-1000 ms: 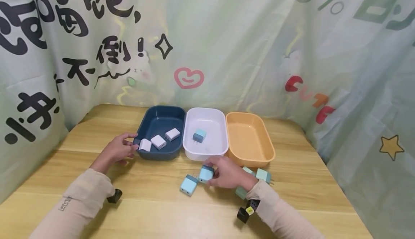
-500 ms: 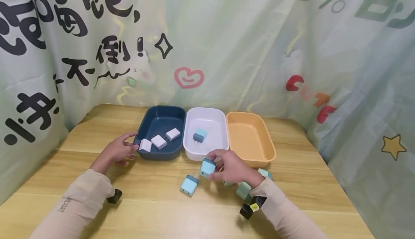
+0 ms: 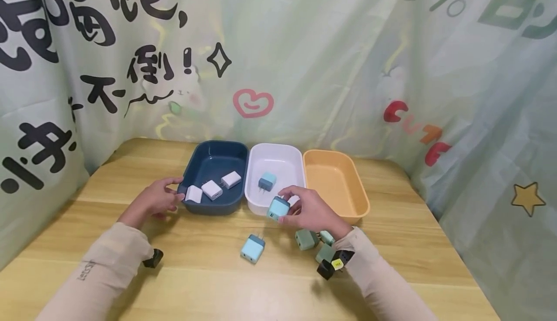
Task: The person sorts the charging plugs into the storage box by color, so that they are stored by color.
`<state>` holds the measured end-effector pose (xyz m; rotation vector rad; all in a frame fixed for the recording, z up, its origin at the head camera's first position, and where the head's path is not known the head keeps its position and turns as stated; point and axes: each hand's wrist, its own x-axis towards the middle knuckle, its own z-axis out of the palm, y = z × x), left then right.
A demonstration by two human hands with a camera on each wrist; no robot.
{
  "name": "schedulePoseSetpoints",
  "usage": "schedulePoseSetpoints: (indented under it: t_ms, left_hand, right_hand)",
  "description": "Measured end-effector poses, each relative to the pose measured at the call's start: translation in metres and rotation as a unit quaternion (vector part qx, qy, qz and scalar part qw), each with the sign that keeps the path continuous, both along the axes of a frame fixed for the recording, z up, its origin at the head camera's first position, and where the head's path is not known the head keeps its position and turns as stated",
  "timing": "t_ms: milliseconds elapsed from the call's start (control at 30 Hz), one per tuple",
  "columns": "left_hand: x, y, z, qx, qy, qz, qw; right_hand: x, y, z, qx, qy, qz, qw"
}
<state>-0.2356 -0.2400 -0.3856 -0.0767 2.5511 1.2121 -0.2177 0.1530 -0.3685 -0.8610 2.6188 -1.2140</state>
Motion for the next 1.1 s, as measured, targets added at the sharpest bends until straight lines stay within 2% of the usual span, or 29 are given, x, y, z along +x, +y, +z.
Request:
schedulePoseSetpoints:
  t_ms: [433, 1100]
  left_hand:
    - [-0.001, -0.002, 0.0, 0.001, 0.003, -0.012, 0.9999]
    - [0.0, 0.0, 0.001, 0.003, 0.006, -0.011, 0.9999]
  right_hand:
    - [-0.027, -0.007, 0.002, 0.005, -0.053, -0.065, 0.9964]
    - [-0.058, -0.01, 0.0, 0.042, -0.039, -0.077, 0.9954]
